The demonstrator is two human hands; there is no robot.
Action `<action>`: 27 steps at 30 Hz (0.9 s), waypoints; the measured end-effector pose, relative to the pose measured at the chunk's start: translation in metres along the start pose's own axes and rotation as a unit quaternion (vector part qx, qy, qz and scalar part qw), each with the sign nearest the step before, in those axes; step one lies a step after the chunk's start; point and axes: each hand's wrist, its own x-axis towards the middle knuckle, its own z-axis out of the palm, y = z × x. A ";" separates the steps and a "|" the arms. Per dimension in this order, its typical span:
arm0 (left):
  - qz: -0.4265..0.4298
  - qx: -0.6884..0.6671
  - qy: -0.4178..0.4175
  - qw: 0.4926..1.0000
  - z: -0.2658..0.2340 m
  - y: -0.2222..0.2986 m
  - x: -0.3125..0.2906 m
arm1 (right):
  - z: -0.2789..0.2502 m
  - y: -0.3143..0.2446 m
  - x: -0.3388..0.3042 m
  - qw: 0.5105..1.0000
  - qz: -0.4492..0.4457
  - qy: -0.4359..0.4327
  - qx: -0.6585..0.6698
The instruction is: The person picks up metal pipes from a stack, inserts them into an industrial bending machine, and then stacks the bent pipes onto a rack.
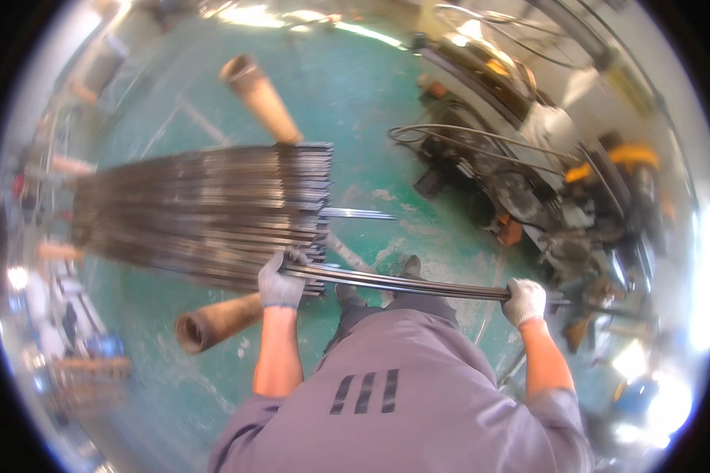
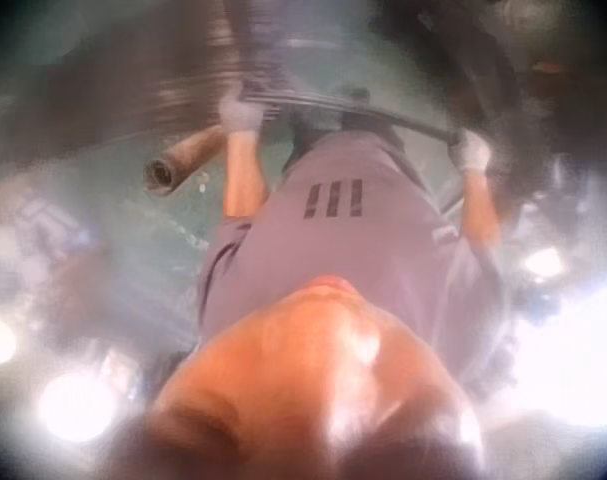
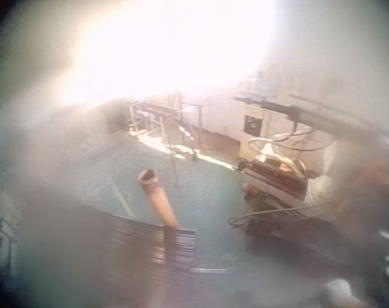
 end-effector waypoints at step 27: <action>-0.003 0.254 -0.346 0.903 0.473 -0.272 0.113 | -0.008 0.364 0.038 0.148 0.370 0.474 0.785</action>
